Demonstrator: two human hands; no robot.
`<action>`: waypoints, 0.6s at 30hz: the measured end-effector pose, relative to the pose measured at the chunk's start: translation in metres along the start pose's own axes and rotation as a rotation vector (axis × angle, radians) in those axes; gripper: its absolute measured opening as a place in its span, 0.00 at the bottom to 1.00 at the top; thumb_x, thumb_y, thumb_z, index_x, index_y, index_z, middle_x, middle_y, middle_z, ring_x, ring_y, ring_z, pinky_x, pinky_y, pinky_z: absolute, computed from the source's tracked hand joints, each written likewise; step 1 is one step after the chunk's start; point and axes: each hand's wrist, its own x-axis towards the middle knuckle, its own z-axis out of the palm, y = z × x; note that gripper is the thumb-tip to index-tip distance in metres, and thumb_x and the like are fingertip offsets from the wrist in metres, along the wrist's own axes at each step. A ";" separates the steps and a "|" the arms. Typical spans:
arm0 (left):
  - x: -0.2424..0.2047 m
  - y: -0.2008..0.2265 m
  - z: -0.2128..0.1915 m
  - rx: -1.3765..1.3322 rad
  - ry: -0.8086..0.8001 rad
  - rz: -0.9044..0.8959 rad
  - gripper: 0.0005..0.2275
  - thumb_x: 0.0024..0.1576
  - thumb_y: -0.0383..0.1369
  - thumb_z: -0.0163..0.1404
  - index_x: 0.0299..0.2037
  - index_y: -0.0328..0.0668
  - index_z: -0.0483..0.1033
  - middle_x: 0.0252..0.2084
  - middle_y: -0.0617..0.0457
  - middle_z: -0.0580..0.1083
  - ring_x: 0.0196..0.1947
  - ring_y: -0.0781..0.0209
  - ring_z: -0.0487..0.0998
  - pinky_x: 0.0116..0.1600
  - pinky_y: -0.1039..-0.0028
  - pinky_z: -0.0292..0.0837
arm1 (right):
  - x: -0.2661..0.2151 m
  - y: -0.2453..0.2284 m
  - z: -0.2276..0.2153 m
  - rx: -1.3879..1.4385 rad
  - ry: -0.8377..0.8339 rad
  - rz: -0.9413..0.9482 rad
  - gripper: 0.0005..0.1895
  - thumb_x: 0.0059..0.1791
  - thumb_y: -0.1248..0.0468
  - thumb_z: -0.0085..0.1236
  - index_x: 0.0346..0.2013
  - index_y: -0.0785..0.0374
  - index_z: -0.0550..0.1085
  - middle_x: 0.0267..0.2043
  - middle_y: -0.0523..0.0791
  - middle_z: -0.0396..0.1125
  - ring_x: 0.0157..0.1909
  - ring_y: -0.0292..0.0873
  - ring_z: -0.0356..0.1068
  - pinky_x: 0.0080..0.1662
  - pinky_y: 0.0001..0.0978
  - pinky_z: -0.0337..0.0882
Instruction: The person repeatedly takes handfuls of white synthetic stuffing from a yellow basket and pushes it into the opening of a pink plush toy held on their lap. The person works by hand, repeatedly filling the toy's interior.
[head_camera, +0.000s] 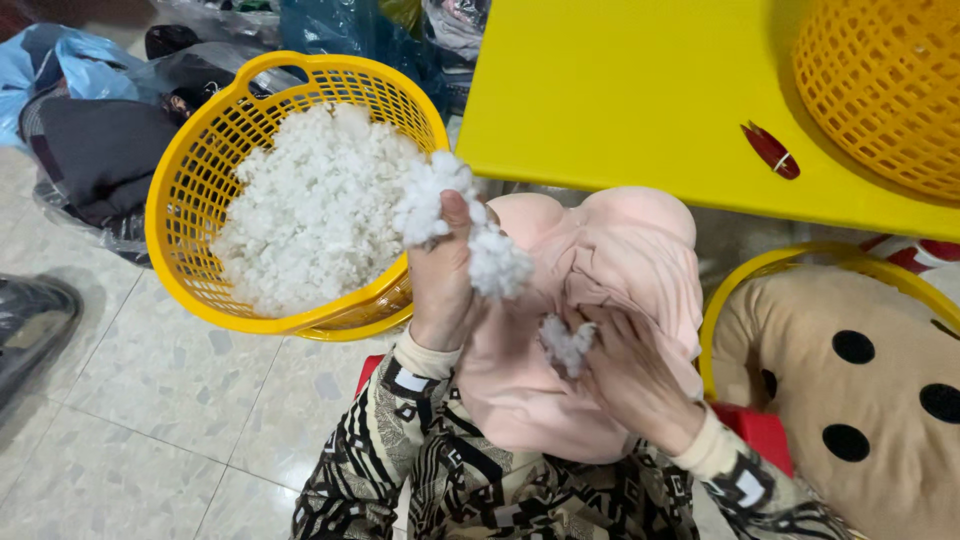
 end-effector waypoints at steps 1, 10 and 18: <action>0.004 0.000 -0.007 -0.004 0.021 -0.015 0.17 0.66 0.45 0.49 0.45 0.34 0.73 0.31 0.52 0.73 0.28 0.65 0.73 0.34 0.72 0.71 | 0.000 0.004 -0.013 -0.020 -0.015 -0.035 0.38 0.38 0.54 0.60 0.58 0.72 0.65 0.62 0.57 0.58 0.64 0.59 0.56 0.61 0.57 0.54; 0.071 0.009 -0.092 -0.448 0.124 -0.180 0.20 0.64 0.53 0.46 0.40 0.41 0.71 0.29 0.51 0.73 0.29 0.58 0.76 0.37 0.68 0.77 | 0.069 0.005 -0.085 0.192 -0.199 0.073 0.38 0.45 0.58 0.61 0.68 0.59 0.60 0.69 0.51 0.55 0.57 0.53 0.67 0.53 0.43 0.70; 0.076 -0.017 -0.120 -0.222 0.480 -0.008 0.24 0.61 0.51 0.46 0.49 0.35 0.75 0.41 0.50 0.80 0.38 0.58 0.81 0.43 0.68 0.79 | 0.230 -0.049 0.012 1.085 -0.112 -0.098 0.46 0.50 0.59 0.62 0.75 0.59 0.44 0.68 0.55 0.56 0.51 0.44 0.71 0.48 0.34 0.75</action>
